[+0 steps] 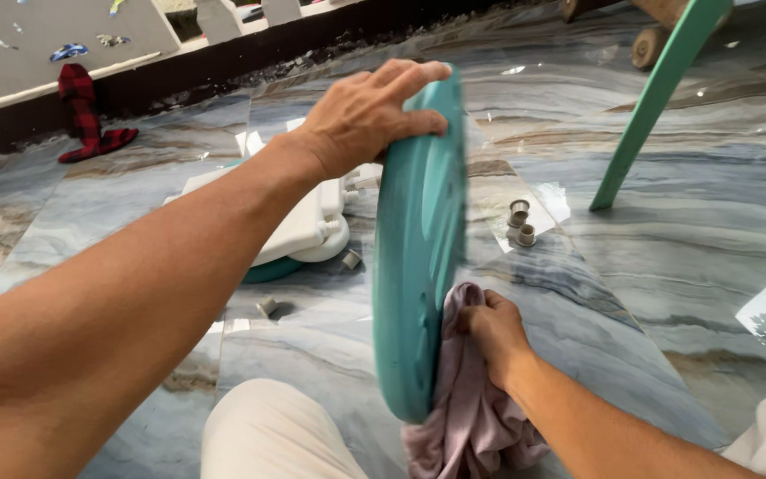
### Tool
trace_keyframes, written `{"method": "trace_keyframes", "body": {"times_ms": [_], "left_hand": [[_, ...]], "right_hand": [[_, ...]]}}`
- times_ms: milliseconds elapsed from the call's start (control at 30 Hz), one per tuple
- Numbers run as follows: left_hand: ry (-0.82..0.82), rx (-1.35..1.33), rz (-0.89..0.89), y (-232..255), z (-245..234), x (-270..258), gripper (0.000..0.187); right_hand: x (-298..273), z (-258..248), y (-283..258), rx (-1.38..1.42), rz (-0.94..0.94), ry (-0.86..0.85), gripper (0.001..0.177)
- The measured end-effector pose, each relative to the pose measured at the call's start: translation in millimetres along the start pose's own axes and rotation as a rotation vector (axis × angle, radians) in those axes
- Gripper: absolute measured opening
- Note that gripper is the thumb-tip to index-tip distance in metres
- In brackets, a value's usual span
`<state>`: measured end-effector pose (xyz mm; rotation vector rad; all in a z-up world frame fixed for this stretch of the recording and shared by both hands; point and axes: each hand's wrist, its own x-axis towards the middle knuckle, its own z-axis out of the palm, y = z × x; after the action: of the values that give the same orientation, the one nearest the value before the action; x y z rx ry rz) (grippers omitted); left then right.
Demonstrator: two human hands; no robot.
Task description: The person assembles a small plastic chair by attaching a teal side panel to a white seat using bolts and nuts. After securing the panel, the person wipes the teal panel and the white seat with a cloth.
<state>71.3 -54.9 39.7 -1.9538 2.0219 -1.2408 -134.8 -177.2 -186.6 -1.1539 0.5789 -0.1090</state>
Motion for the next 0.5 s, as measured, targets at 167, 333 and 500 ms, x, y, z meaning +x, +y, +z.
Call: {"method": "trace_keyframes", "body": {"times_ms": [167, 333, 500], "left_hand": [[0.033, 0.143, -0.095, -32.2, -33.0, 8.0, 0.04], [-0.009, 0.205, -0.178, -47.1, -70.0, 7.1, 0.044], [-0.019, 0.399, -0.279, -42.2, -87.4, -2.5, 0.045]], "right_hand": [[45.3, -37.3, -3.0, 0.104, -0.024, 0.24, 0.02], [66.6, -75.7, -2.3, 0.363, -0.053, 0.387, 0.021], [64.2, -79.2, -7.0, 0.465, -0.107, 0.425, 0.022]]}}
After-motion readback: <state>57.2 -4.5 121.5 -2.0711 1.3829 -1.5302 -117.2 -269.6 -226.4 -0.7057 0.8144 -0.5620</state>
